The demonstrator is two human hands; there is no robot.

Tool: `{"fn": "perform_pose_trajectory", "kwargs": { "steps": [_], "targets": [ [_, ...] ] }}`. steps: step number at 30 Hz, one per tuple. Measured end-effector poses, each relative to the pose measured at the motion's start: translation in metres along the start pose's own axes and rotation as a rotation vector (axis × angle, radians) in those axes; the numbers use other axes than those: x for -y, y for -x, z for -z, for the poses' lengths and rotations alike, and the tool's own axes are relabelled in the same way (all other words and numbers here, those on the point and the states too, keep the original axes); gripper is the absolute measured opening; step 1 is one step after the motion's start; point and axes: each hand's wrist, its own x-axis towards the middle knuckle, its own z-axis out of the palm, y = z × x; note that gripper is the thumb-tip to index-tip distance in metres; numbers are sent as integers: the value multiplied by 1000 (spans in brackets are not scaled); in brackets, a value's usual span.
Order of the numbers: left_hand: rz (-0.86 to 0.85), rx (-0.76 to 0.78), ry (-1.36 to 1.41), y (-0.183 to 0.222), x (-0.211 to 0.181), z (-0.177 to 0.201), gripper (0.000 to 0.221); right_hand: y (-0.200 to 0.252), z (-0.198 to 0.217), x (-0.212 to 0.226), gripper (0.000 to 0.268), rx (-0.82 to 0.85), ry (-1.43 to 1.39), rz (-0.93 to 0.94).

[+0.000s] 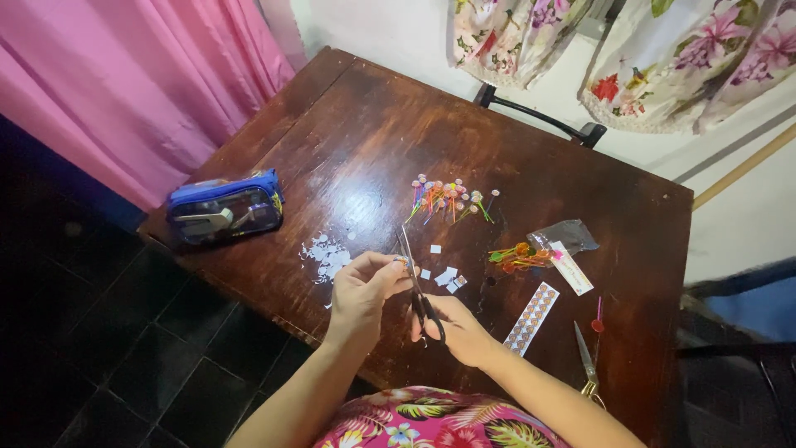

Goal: Cutting small stickers or labels from a larger sheet using scissors.

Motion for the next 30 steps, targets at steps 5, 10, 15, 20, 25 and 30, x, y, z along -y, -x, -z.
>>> {"fn": "perform_pose_trajectory", "kwargs": {
  "steps": [5, 10, 15, 20, 25, 30],
  "targets": [
    [16, -12, -27, 0, -5, 1, 11, 0, 1, 1, 59, 4, -26, -36],
    [1, 28, -64, 0, -10, 4, 11, 2, 4, 0, 57, 30, -43, -5],
    [13, 30, -59, -5, -3, 12, 11, 2, 3, 1, 57, 34, -75, -11],
    [12, 44, -51, -5, -4, 12, 11, 1, 4, 3, 57, 27, -53, -37],
    [1, 77, -36, -4, -8, 12, 10, 3, 5, 2, 55, 35, -54, 2],
    [13, 97, -66, -4, -14, 12, 11, 5, 7, 0, 55, 39, -65, -12]
  ]
}}
